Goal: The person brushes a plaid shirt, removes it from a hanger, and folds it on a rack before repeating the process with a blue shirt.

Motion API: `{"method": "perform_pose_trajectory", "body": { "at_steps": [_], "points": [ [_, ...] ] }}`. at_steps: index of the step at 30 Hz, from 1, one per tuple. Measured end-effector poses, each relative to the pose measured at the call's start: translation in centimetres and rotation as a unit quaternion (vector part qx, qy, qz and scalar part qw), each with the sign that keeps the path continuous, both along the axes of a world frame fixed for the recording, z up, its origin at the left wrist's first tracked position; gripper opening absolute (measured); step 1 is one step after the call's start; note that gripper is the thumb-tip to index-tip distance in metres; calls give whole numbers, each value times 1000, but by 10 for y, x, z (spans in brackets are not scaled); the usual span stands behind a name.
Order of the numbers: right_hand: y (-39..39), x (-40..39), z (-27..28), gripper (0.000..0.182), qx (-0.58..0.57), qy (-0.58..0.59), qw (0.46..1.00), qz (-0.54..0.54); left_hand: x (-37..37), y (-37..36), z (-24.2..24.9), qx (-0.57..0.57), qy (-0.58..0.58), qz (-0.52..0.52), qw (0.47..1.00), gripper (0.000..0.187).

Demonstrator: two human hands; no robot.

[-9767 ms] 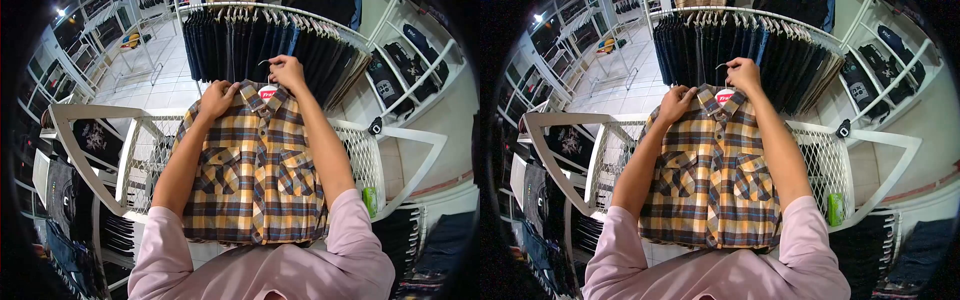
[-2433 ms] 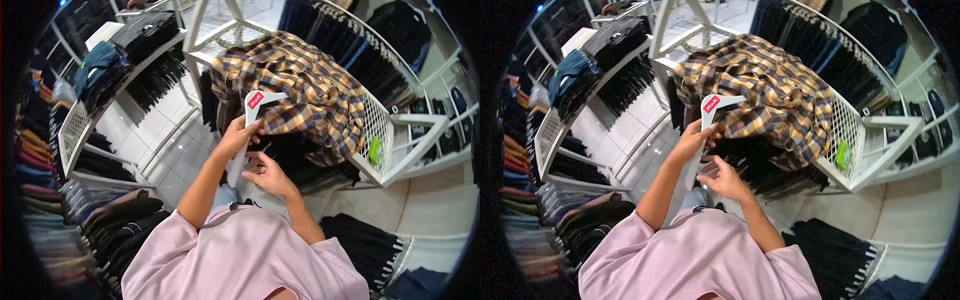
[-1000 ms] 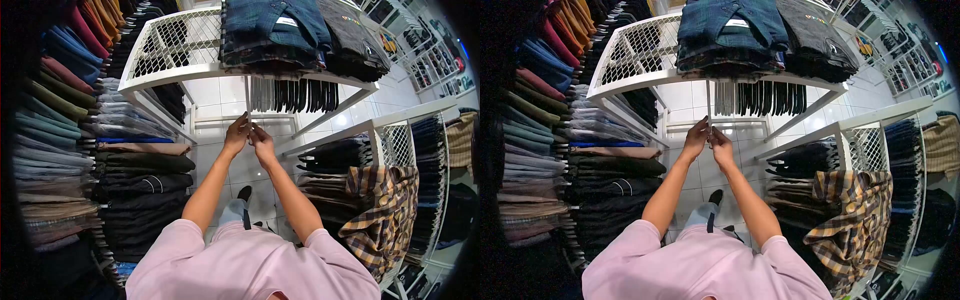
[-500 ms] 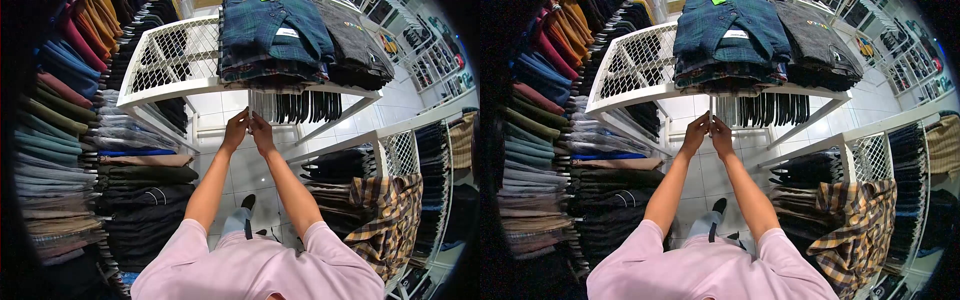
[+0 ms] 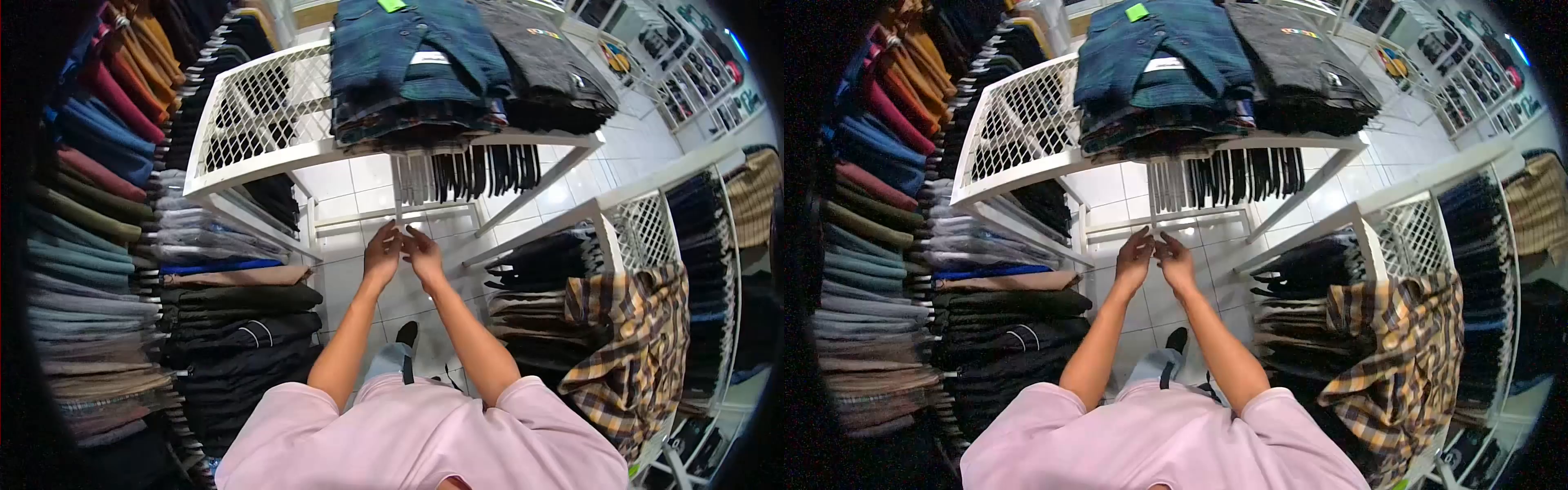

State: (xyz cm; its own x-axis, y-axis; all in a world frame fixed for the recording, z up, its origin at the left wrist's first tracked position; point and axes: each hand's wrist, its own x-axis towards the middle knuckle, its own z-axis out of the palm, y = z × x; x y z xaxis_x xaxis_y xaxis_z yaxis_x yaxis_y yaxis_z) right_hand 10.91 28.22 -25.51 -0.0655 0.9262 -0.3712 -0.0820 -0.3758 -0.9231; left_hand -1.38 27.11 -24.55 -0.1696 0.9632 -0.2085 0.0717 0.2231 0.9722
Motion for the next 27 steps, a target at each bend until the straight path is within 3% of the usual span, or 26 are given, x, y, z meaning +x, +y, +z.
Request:
{"method": "perform_pose_trajectory", "body": {
  "at_steps": [4, 7, 12, 15, 16, 17, 20, 23, 24, 25, 27],
  "points": [
    [-72, 54, 32, 38, 15, -24, 999, -46, 44, -35, 26, 8, 15, -81, 997, 45],
    [-117, 113, 47, 33, 141, -48, 979, -137, 100, -52, 61, 36, -4, -194, 980, 39],
    [-197, 207, 143, 26, 226, -281, 878, -314, 208, -88, 109, 131, -31, -360, 923, 34],
    [-259, 251, 178, 23, 251, -383, 792, -405, 264, -117, 138, 203, -33, -438, 875, 31],
    [-281, 267, 181, 22, 271, -443, 739, -428, 279, -130, 157, 265, 5, -439, 858, 30],
    [-305, 276, 190, 21, 231, -453, 726, -464, 298, -137, 161, 300, 6, -453, 839, 29],
    [-373, 318, 193, 20, 193, -639, 524, -529, 342, -154, 189, 437, 58, -446, 779, 33],
    [-424, 352, 191, 45, 45, -702, 407, -582, 389, -154, 196, 515, 117, -390, 754, 45],
    [-436, 371, 178, 53, 23, -680, 434, -590, 402, -155, 202, 513, 147, -389, 751, 51],
    [-439, 373, 184, 53, 17, -684, 425, -593, 413, -155, 207, 511, 179, -384, 748, 57],
    [-438, 382, 182, 53, -34, -674, 471, -568, 443, -138, 186, 567, 207, -341, 720, 69]
  ]
}}
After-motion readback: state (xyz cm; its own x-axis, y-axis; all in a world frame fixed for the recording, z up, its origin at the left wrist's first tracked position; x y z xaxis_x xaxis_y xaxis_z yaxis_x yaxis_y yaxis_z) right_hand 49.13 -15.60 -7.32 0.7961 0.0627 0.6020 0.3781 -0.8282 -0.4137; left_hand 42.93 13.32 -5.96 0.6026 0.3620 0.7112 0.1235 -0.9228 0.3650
